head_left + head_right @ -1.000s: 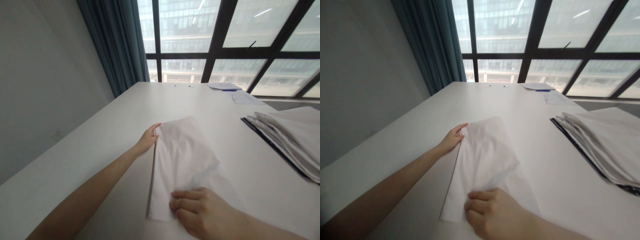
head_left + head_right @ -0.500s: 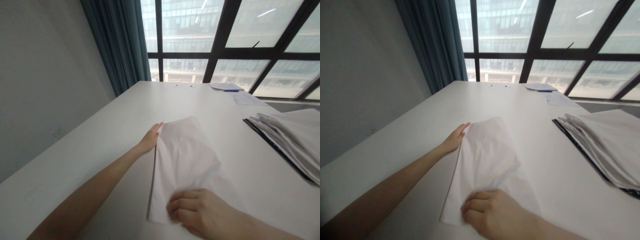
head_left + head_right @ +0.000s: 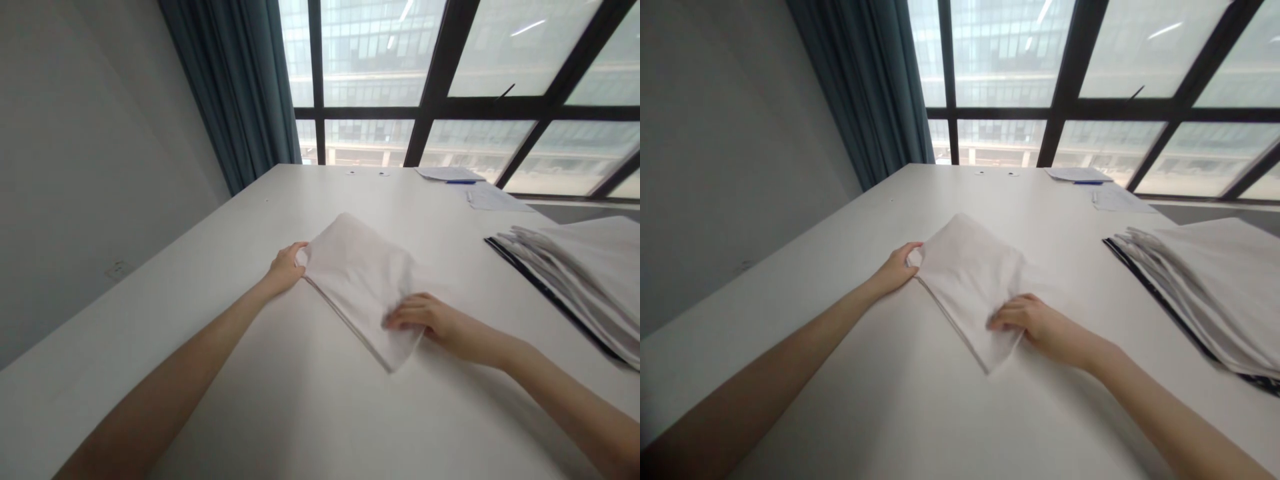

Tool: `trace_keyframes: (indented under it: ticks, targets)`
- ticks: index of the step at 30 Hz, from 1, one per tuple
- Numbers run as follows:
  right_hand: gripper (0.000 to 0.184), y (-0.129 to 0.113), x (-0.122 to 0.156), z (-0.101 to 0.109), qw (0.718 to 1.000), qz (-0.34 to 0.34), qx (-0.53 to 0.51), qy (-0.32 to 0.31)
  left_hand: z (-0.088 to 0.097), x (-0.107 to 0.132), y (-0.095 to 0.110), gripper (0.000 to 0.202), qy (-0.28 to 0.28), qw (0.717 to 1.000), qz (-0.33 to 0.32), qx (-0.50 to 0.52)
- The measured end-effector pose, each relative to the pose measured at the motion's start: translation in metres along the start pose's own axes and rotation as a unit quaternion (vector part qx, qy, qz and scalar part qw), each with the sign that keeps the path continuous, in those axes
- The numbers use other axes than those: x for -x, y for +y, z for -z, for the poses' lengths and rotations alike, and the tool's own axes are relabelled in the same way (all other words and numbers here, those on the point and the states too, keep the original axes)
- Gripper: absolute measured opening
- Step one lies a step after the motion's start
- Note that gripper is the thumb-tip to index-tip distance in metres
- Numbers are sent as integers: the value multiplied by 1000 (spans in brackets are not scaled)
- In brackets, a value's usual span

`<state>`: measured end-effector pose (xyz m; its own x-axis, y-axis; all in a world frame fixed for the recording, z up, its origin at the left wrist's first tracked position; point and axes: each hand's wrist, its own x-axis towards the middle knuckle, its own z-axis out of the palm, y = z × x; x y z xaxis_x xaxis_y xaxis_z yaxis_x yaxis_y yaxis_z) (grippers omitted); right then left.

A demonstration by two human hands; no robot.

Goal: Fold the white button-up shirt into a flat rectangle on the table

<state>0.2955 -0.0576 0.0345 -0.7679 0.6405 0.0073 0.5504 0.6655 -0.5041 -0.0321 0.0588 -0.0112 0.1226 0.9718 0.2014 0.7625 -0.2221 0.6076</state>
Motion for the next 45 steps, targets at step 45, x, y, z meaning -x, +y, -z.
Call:
trace_keyframes:
  ticks: [45]
  targets:
    - [28,68,24,-21,858,-282,78,423,0,67,9,12,-5,949,-313,-38]
